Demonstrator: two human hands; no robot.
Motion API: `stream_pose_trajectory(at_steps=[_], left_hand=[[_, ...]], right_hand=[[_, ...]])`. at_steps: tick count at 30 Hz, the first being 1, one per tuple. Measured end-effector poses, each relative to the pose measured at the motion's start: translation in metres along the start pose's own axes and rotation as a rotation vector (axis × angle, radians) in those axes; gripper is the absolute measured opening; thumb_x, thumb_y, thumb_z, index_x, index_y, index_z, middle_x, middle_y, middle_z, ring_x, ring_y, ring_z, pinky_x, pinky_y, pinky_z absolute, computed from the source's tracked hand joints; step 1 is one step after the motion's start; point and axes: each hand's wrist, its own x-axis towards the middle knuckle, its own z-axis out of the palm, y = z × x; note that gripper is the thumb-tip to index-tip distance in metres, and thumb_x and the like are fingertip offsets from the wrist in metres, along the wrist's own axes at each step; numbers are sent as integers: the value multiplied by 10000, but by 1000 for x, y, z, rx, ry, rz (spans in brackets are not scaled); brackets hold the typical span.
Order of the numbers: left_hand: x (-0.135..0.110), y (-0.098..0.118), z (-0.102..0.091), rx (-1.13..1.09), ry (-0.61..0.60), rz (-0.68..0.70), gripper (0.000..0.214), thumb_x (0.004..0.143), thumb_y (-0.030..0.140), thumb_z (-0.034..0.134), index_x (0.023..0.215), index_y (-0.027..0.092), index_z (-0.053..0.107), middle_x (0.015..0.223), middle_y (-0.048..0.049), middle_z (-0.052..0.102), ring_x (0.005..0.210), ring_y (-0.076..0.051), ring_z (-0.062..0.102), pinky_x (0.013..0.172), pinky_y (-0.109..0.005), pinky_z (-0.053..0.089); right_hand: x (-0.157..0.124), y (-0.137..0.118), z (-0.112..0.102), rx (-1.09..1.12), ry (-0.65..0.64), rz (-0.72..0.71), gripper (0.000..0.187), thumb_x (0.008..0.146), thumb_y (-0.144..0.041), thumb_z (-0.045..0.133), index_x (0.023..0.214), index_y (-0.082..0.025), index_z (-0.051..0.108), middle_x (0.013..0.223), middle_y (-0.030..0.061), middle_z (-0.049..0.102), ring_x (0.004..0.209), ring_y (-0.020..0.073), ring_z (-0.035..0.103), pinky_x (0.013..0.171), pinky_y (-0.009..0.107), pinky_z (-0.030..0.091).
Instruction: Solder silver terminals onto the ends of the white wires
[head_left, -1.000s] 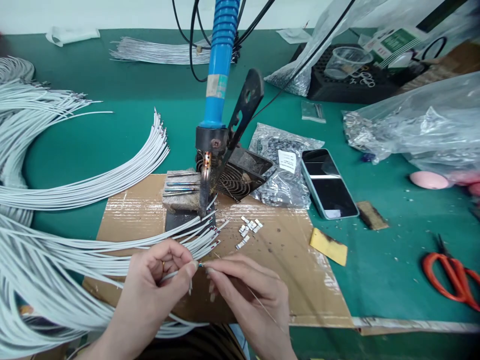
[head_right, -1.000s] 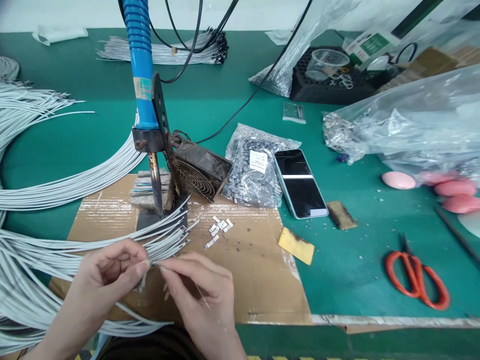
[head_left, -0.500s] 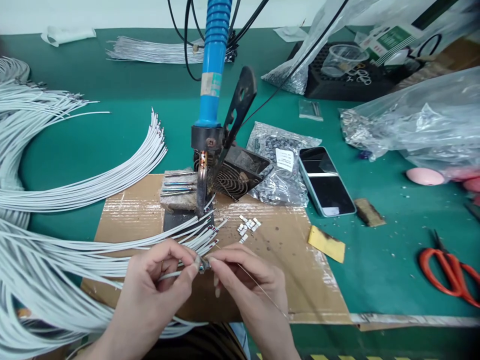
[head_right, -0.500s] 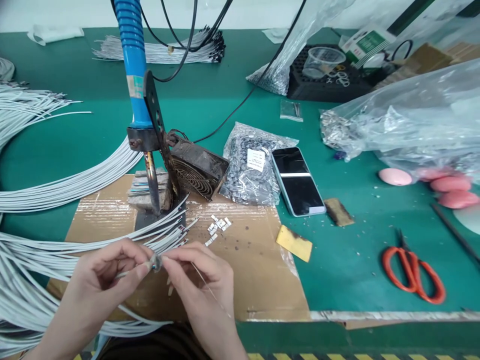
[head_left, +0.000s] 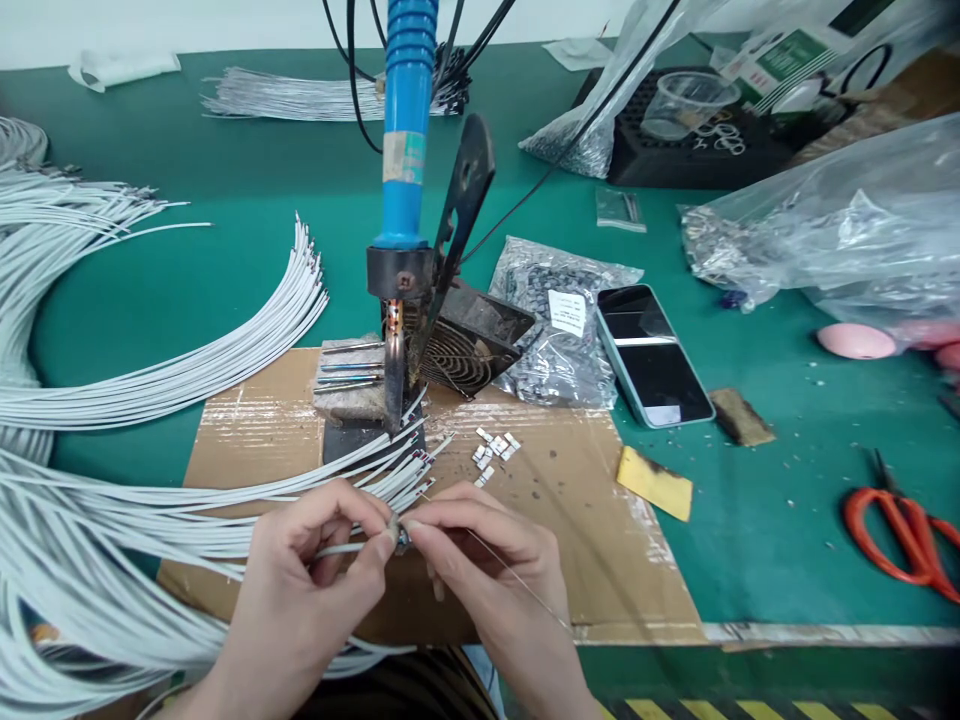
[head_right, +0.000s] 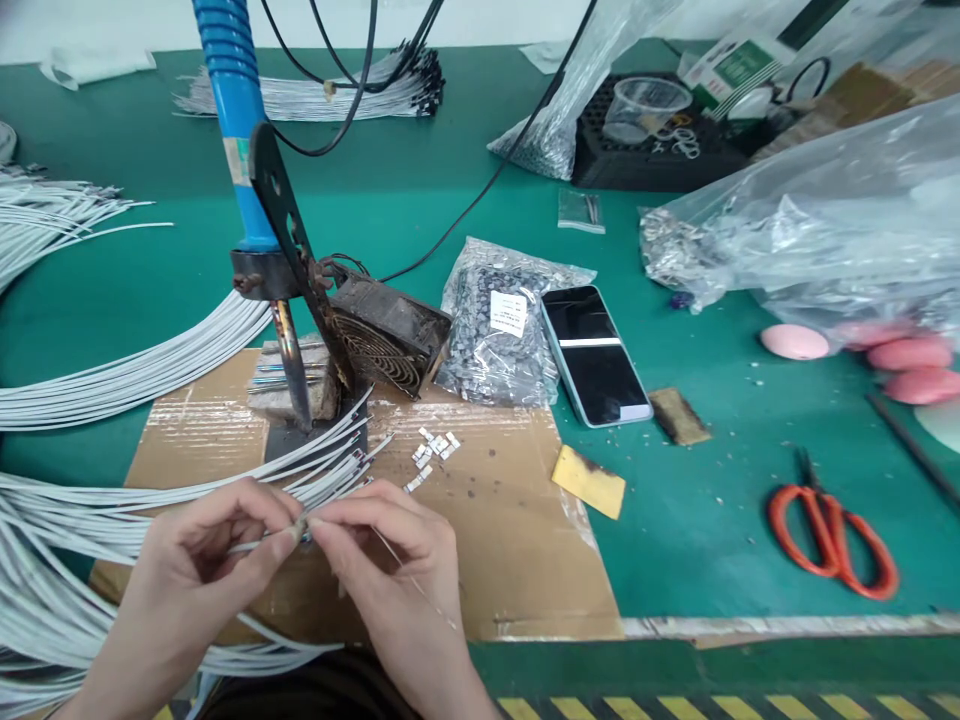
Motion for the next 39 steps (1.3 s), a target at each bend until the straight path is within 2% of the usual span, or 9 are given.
stream_pose_trajectory(at_steps=[18,20,24,26,29,32,34,36,39], left_hand=[[3,-7,4,15,13,118,131,711,147,756,611,182,680,701,-24,729,584,-128,601,487,-190,377],[5,-7,5,-7,4,121,138,717,143,752,612,185,672,691,-16,719,596,-134,620,503,-192,402],[7,-4,7,-5,50,68,128,732,164,750,632,185,672,703,0,711,632,-130,620,563,-195,431],[8,-3,7,2,73,58,117,734,175,749,647,184,672,735,1,720,644,-125,619,576,-191,430],[11,-3,8,17,114,47,115,724,179,754,655,184,663,760,-3,727,621,-116,593,553,-192,403],[13,-5,8,41,139,55,120,722,185,755,657,187,655,765,-12,733,601,-118,568,528,-204,379],[14,-6,9,49,147,72,119,732,189,748,664,192,650,768,-12,732,600,-122,574,524,-209,380],[15,-7,10,58,158,97,123,745,189,738,671,198,641,769,-3,728,592,-116,576,512,-208,374],[16,-8,11,81,187,127,116,762,180,722,684,201,639,785,8,732,588,-102,573,485,-203,340]], right_hand=[[-1,1,-2,-121,25,-93,130,891,-206,792,915,-300,879,762,12,727,546,108,575,476,209,469],[-3,1,-3,-187,30,-115,150,958,-251,725,967,-294,868,808,21,726,588,118,598,509,216,483],[-8,-2,-2,-256,51,-77,361,1109,-354,424,1185,-294,773,865,16,667,661,127,590,617,234,503],[-11,-3,-2,-237,103,-15,319,1113,-360,392,1257,-307,673,843,-9,656,679,134,567,646,240,482],[-12,-3,-1,-284,153,25,176,1087,-334,454,1011,-272,599,774,-29,590,676,141,512,610,246,413],[-9,-5,0,-349,134,-47,312,1072,-309,475,769,-236,466,749,-27,489,634,133,452,581,250,387],[-6,-6,3,-346,124,-129,286,1059,-281,491,778,-232,492,845,10,585,720,144,560,660,254,465],[-5,-6,6,-331,130,-185,229,1038,-245,532,810,-229,547,1022,75,698,918,190,676,797,291,539],[-5,-7,11,-315,149,-181,196,1008,-177,583,822,-237,566,1129,111,770,1040,221,743,880,320,588]])
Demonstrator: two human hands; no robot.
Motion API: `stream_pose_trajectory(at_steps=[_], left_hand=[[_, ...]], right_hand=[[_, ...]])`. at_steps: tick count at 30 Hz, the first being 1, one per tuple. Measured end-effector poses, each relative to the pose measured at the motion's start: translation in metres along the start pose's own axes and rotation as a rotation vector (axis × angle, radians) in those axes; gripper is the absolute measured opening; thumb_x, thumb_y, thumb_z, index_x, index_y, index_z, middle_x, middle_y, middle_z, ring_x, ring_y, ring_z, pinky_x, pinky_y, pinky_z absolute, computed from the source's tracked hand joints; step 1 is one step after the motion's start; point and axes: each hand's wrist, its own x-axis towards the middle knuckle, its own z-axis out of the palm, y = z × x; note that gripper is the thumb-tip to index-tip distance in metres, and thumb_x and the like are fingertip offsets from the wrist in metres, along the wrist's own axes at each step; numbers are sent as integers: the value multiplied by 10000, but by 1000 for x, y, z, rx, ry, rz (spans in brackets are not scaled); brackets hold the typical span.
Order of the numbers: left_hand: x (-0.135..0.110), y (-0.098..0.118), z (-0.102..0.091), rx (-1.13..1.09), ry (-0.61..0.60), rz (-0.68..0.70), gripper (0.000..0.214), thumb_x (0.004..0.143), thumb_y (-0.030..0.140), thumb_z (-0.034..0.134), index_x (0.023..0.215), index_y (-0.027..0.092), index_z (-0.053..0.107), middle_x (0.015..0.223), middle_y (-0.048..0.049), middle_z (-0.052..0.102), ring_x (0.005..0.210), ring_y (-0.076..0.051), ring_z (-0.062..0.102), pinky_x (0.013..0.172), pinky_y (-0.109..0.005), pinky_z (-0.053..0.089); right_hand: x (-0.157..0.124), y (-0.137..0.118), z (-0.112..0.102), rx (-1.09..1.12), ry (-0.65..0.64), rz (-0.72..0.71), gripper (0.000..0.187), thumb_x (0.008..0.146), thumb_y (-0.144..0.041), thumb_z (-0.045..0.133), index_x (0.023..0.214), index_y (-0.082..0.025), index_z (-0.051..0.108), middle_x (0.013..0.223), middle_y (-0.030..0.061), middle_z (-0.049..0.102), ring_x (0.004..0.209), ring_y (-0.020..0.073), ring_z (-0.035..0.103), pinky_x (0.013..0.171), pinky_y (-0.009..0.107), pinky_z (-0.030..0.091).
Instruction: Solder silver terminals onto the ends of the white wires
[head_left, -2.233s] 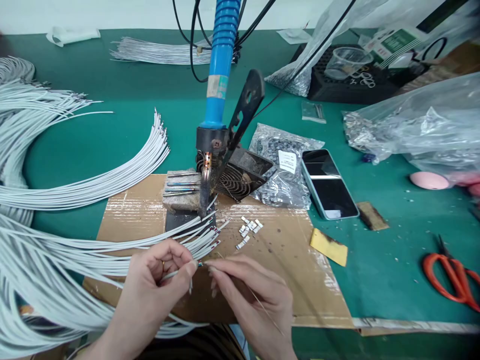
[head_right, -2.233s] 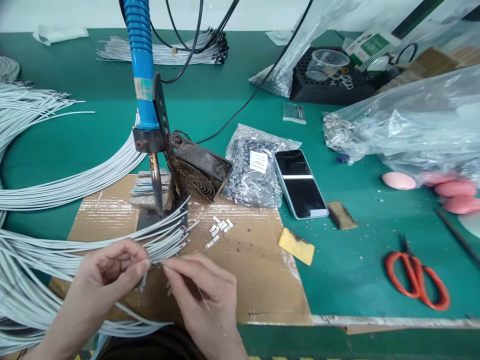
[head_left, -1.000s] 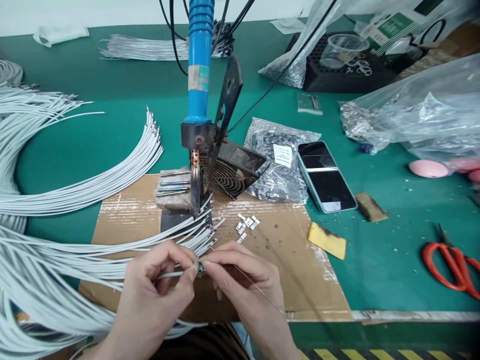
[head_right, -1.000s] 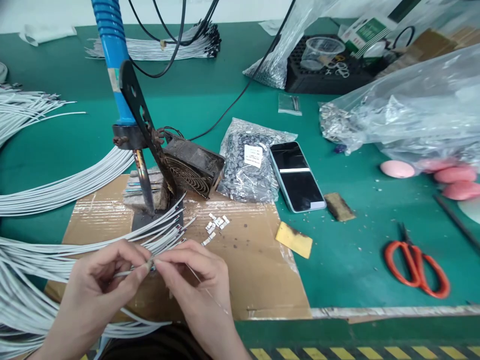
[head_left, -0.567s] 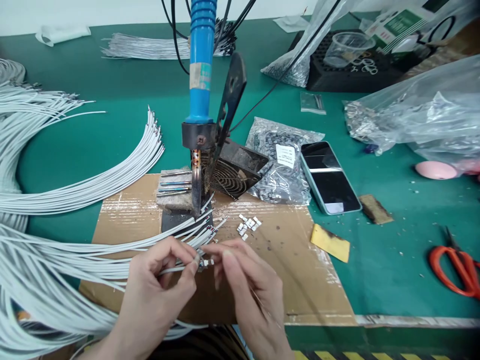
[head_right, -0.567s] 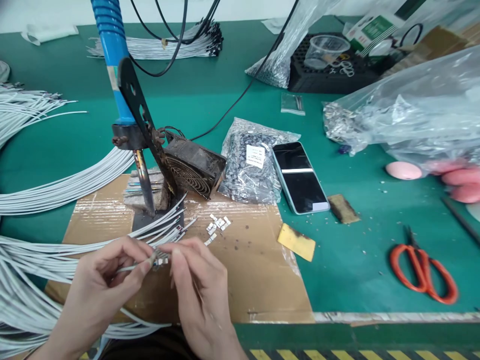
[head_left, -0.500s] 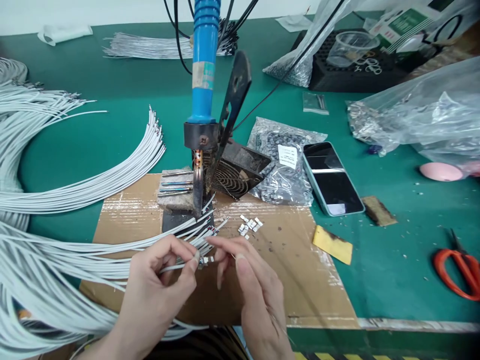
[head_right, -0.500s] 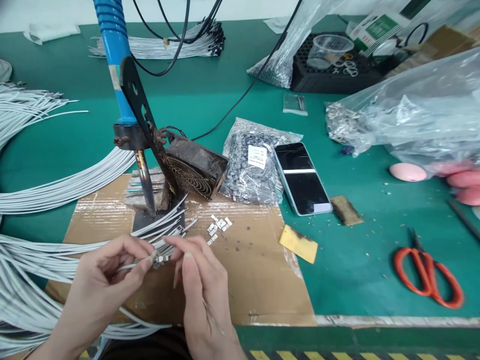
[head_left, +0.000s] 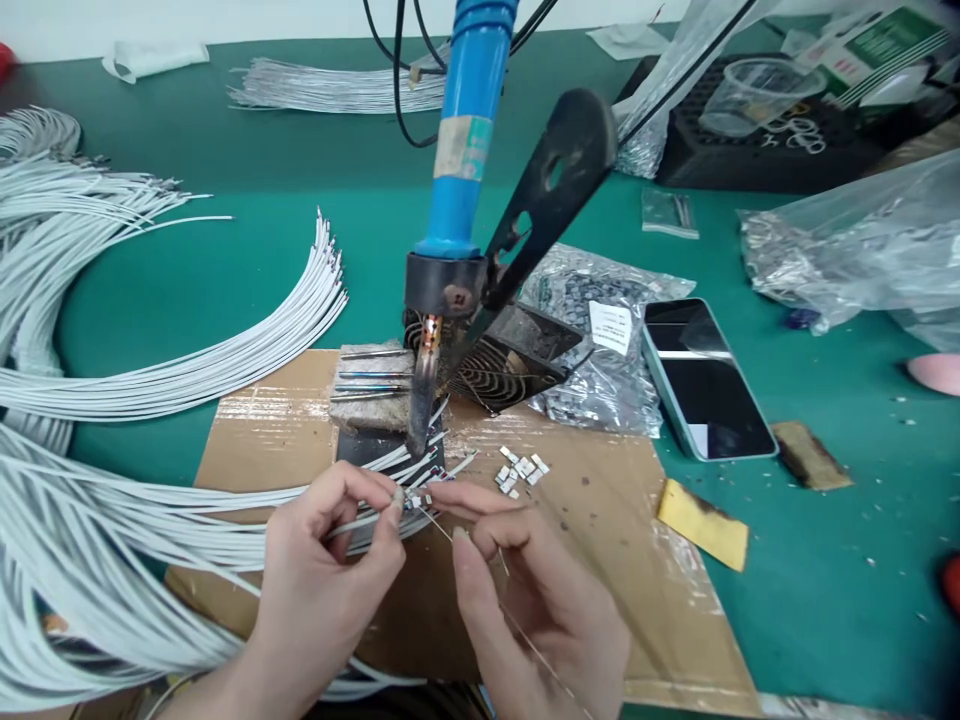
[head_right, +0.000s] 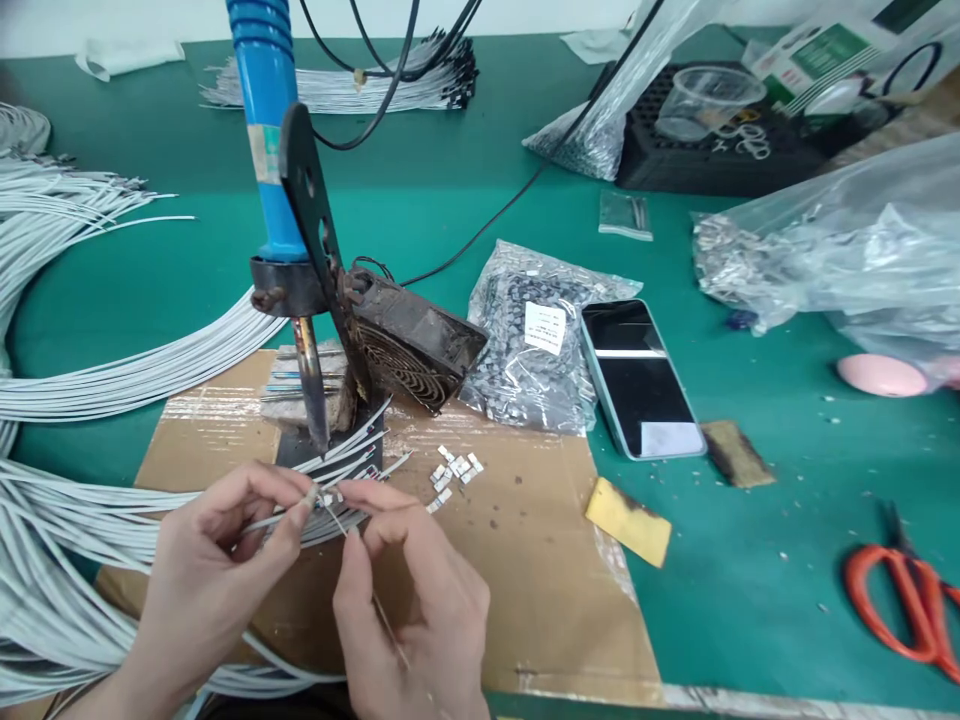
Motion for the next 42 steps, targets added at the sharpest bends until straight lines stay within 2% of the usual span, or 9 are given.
stream_pose_trajectory(at_steps=[8,16,23,29,35,42], left_hand=[[4,1,2,89,33,20,109,772,201,711,688,201,640,789,-4,740,579,-113,575,473,-233,287],[4,1,4,128,68,38,93,765,196,703,695,214,644,808,3,749,613,-126,611,487,-234,345],[3,-2,7,92,90,42,75,783,204,685,718,221,653,838,-6,753,756,-168,686,497,-243,342],[8,2,5,84,40,4,106,785,204,700,698,212,642,844,4,741,642,-123,616,488,-245,298],[14,-4,2,15,16,15,85,800,183,693,728,217,660,856,-1,740,772,-158,700,517,-232,363],[23,5,3,-5,-3,27,99,765,192,707,675,191,665,769,-24,757,598,-124,639,459,-199,365]], right_hand=[[3,-2,4,-15,36,29,211,956,-117,620,801,-251,566,1139,62,815,1059,210,792,844,265,624],[7,-1,3,22,38,23,207,949,-91,628,821,-248,587,1143,56,819,1022,194,803,855,251,636],[9,-2,6,32,79,24,214,940,-100,634,790,-247,594,1091,29,829,970,174,811,833,227,637],[14,1,5,37,62,54,214,917,-107,640,764,-251,597,1084,5,833,966,155,810,879,217,612],[17,1,7,91,69,119,212,925,-144,657,748,-244,595,1085,28,827,982,164,809,864,216,616],[22,-2,7,104,74,121,219,920,-129,652,743,-247,599,1074,17,831,999,163,797,906,235,622]])
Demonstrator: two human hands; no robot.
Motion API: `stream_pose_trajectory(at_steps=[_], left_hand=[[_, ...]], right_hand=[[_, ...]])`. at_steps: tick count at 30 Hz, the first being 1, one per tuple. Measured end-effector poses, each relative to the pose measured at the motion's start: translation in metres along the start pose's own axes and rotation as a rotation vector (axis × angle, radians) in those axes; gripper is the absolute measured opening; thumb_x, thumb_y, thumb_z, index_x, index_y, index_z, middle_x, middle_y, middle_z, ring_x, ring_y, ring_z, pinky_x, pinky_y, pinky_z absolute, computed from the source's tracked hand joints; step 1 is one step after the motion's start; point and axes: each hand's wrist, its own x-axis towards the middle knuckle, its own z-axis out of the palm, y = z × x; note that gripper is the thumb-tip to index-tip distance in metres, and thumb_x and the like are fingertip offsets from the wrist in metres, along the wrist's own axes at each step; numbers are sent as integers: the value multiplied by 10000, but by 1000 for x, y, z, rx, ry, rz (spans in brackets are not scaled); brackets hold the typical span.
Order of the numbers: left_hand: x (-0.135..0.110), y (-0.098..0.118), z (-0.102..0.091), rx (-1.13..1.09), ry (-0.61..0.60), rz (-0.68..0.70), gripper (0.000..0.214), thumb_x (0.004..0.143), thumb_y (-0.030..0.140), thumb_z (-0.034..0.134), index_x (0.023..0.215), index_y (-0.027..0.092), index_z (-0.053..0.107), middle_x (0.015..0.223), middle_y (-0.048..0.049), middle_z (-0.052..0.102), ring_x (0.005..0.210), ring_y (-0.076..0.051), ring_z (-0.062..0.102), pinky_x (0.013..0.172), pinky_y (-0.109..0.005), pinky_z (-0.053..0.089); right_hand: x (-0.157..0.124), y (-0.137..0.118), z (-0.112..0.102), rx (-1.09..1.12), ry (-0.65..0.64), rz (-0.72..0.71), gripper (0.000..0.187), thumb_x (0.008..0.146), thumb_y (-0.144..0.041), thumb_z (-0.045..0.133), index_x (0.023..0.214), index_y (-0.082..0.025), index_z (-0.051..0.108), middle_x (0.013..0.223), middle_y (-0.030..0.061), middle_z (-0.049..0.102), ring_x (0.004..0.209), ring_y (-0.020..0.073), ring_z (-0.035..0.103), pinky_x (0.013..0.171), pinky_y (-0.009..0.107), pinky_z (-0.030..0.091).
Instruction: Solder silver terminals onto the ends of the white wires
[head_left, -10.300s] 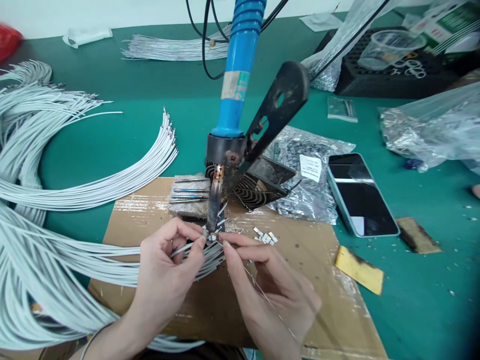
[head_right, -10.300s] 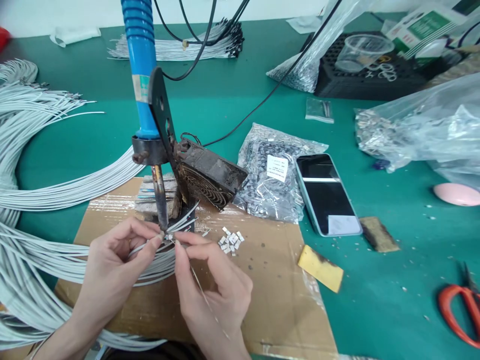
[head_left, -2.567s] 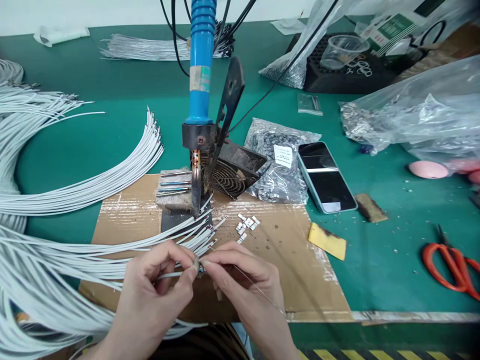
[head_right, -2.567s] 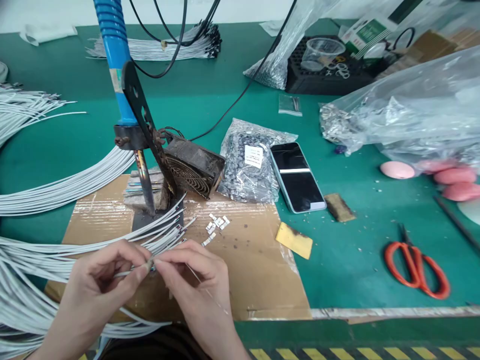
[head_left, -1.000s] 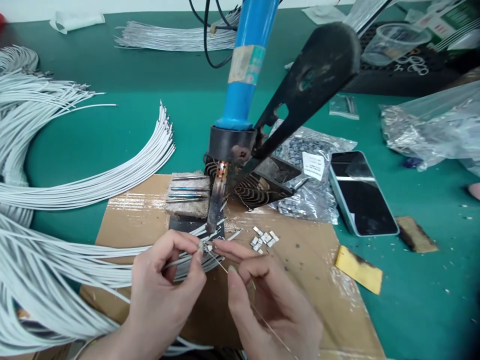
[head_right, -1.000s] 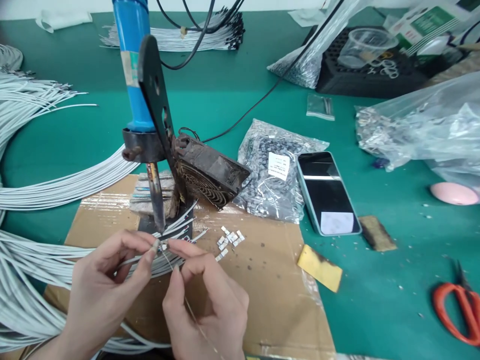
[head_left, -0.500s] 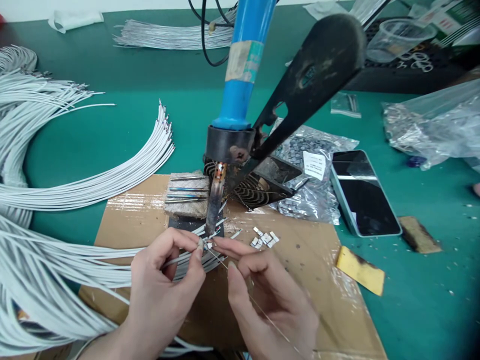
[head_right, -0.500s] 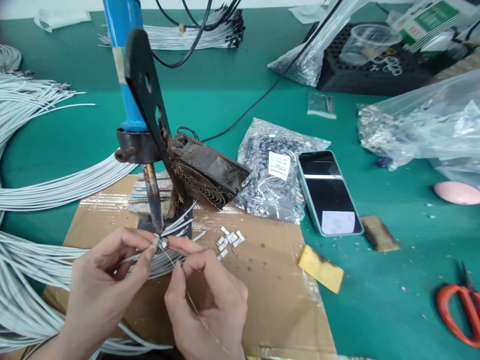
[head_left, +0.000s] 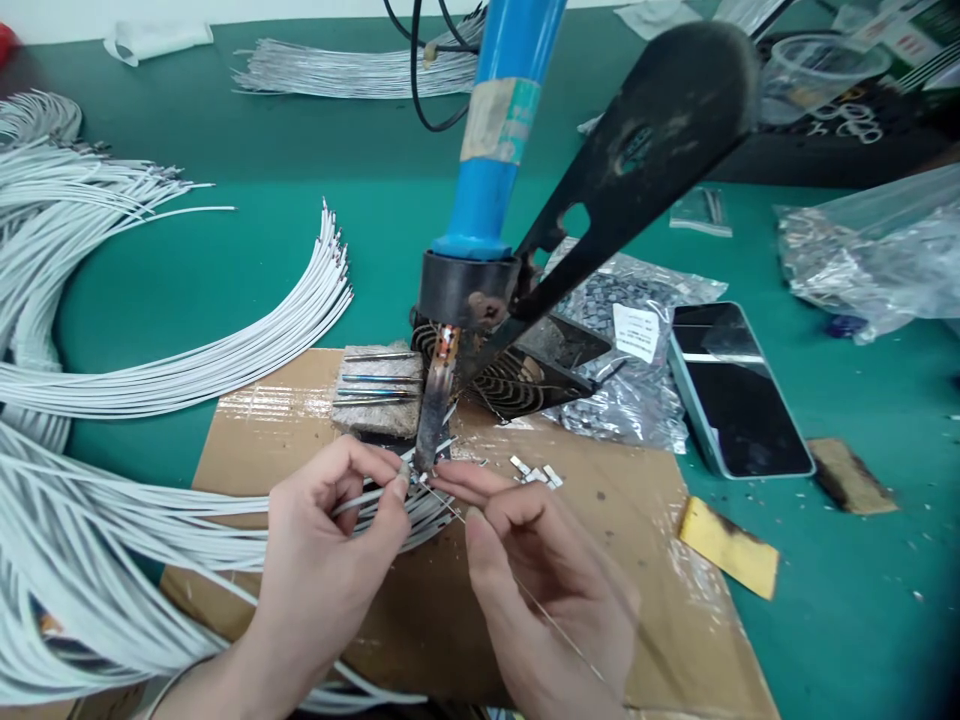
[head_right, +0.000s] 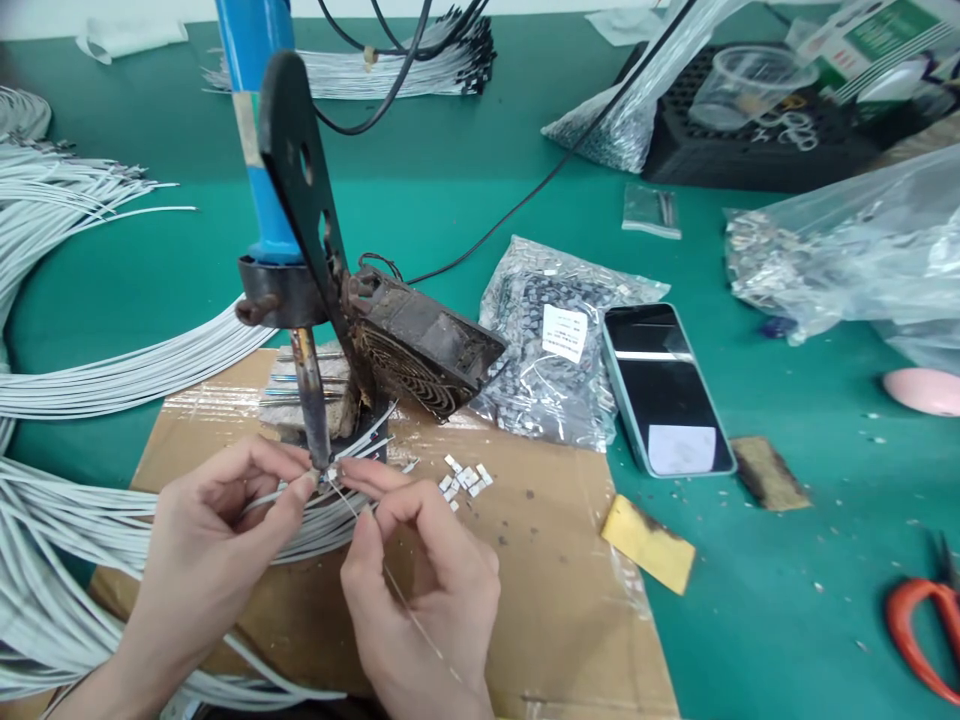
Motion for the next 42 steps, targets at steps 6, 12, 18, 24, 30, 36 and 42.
stream_pose_trajectory(at_steps=[6,12,18,24,30,36,42], left_hand=[[4,6,0,-4,-5,11,89,762,197,700,677,184,674,779,-46,779,589,-125,633,481,-199,409],[3,5,0,-5,5,-1,76,743,189,707,672,191,679,806,-53,775,727,-177,709,482,-196,414],[4,6,0,-18,-7,3,86,750,181,715,676,199,675,796,-41,771,743,-173,710,474,-190,409],[4,8,-1,-15,3,31,114,765,189,710,660,195,665,759,-39,768,676,-158,694,464,-191,413],[4,6,-3,2,-54,31,106,790,163,719,701,198,675,817,-40,776,746,-167,713,497,-191,437],[2,5,-2,-11,2,40,105,792,173,716,698,198,679,800,-31,773,666,-138,674,484,-194,419],[3,8,-4,0,-23,37,111,787,171,714,688,193,667,791,-45,778,654,-147,672,476,-199,419]], right_hand=[[2,-2,-2,-3,-1,3,213,917,-137,664,751,-250,594,1094,31,832,974,187,803,909,284,639],[2,-4,-1,7,3,-8,216,914,-124,659,757,-257,591,1098,1,832,998,163,800,919,247,623],[3,-5,1,26,5,-6,220,924,-117,649,758,-252,596,1108,1,832,1002,164,802,911,249,626],[3,-6,1,41,6,-6,221,913,-102,656,758,-248,599,1114,11,832,1011,173,802,898,256,639],[3,-7,0,41,1,-3,225,910,-93,648,755,-251,604,1116,11,830,1010,179,806,911,269,638],[3,-8,1,64,14,18,221,895,-96,675,746,-243,606,1110,40,833,1007,200,809,892,287,649],[2,-7,2,62,31,23,214,892,-133,707,737,-249,614,1102,41,835,991,211,808,893,312,651]])
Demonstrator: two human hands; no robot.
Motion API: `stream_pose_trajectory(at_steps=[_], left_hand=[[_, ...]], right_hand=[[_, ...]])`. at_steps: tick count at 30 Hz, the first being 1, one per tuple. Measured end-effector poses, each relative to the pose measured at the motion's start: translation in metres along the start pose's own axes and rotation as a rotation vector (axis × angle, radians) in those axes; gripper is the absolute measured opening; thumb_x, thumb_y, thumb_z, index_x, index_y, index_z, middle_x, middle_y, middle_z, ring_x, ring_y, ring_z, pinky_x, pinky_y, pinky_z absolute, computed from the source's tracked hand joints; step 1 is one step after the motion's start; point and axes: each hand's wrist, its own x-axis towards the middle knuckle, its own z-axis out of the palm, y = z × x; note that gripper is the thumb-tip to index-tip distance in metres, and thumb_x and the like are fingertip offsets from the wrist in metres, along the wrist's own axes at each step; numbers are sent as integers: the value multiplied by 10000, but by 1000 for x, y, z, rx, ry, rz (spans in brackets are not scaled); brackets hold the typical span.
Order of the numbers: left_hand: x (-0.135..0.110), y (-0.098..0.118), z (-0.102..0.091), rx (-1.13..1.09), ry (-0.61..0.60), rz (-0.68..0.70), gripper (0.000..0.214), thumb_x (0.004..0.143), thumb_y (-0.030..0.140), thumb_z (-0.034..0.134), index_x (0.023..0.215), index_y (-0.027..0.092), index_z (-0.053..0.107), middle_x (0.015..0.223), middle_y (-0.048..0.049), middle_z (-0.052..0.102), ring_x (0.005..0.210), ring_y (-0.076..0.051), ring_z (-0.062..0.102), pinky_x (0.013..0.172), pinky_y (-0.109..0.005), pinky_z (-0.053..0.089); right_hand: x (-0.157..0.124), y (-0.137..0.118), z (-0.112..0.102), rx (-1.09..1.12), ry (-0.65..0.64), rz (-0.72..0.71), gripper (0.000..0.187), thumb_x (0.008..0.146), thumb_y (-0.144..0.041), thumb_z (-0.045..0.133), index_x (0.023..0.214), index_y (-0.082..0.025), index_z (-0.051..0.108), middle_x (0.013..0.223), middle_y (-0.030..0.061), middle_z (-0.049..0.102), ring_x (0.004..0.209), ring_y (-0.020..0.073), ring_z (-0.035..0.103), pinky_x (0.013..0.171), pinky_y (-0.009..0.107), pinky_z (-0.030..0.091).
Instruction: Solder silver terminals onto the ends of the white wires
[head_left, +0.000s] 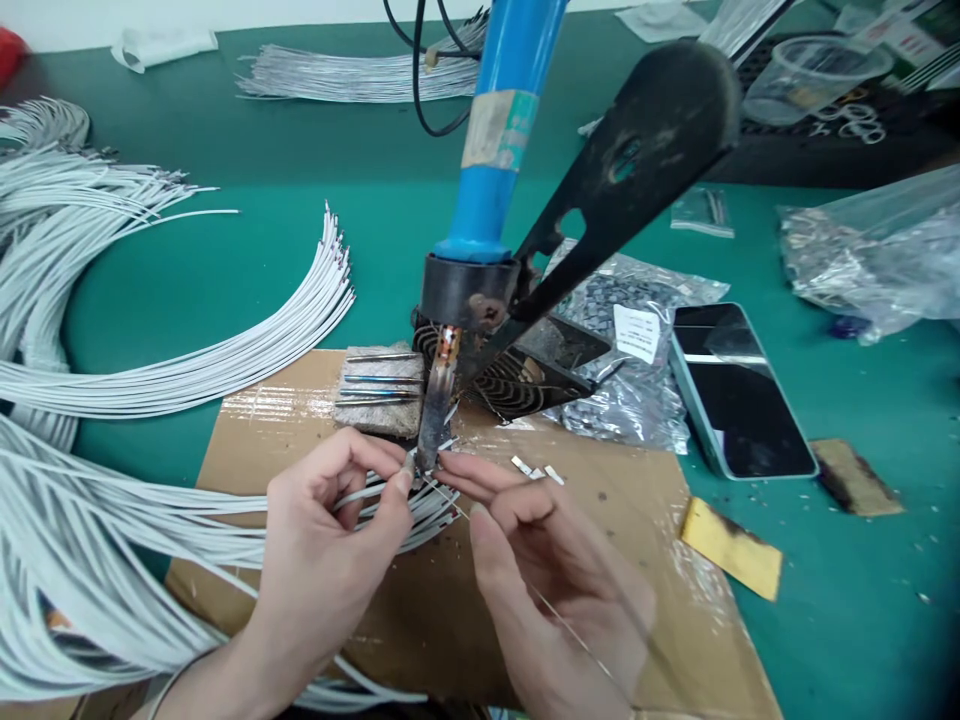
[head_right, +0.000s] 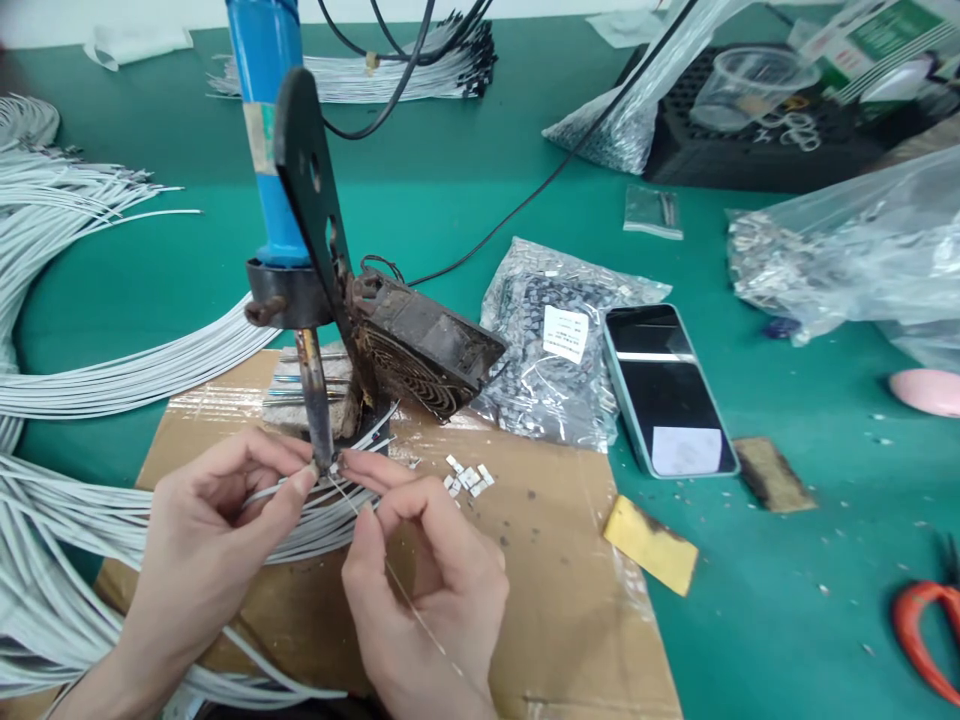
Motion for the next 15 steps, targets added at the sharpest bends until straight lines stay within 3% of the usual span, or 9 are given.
stream_pose_trajectory(at_steps=[8,15], left_hand=[[-1,-2,-1,-12,1,21,114,795,151,723,702,195,675,794,-22,766,640,-124,656,508,-187,446],[-2,-8,-5,5,-49,15,126,866,168,709,746,201,685,879,-41,778,750,-152,706,512,-184,451]], right_hand=[[0,1,0,-20,-15,-20,210,908,-122,694,748,-231,613,1108,79,832,992,224,813,881,320,654],[0,1,0,-10,-6,-1,200,905,-159,708,747,-238,616,1090,72,829,1049,245,804,820,301,667]])
